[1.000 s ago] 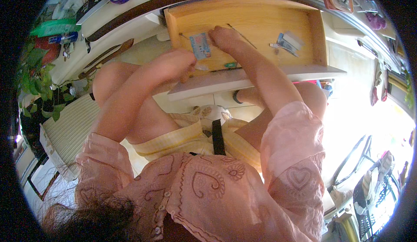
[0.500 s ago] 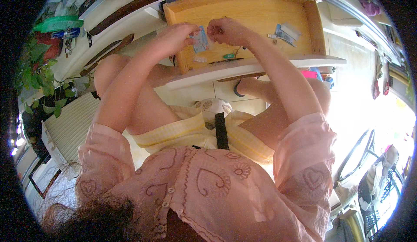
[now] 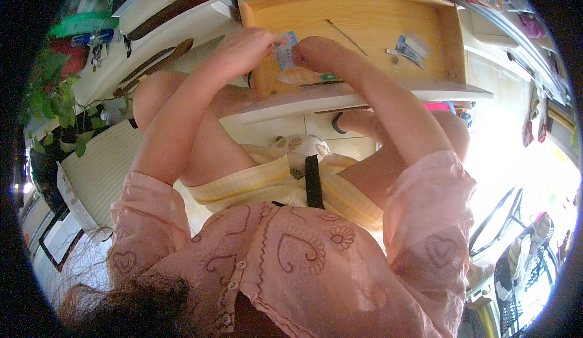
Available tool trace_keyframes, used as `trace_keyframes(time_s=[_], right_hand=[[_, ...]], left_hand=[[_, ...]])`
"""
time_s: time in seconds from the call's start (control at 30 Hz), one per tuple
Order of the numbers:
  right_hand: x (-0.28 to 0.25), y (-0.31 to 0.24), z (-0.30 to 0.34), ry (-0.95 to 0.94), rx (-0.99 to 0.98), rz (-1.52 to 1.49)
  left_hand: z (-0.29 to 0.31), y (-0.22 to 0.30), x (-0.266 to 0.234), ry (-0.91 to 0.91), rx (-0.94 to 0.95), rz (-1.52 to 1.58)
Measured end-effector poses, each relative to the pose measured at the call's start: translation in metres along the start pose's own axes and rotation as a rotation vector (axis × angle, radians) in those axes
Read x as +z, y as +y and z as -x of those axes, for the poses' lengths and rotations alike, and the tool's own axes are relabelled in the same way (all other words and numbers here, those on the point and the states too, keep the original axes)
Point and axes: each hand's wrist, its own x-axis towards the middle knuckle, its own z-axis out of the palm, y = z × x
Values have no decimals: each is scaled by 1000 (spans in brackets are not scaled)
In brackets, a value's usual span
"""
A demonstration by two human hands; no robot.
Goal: The person sits on the floor and sorts through small items in an open drawer, picking up and examining coins and small packets. They place some coins into a glass jar on the desk and continue to handle various small objects from the drawer.
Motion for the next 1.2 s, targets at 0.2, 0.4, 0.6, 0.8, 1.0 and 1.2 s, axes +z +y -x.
trace_keyframes(time_s=[0.2, 0.4, 0.6, 0.8, 1.0, 1.2], right_hand=[[33, 8, -34, -172, -192, -142], [38, -8, -38, -354, -102, -54], [38, -3, -37, -339, -145, 109], [-17, -10, 9, -122, 55, -534], [-76, -32, 84, 143, 247, -715], [-80, -49, 115, 513, 269, -968]], left_hand=[[-6, -2, 0, -92, -40, -76], [-3, 1, -3, -68, -17, -103], [-7, 5, -5, -73, -7, -108], [-16, -16, 23, 42, 113, 115], [-13, 33, -12, -257, 68, 774], [-18, 52, -18, -49, -14, 1050]])
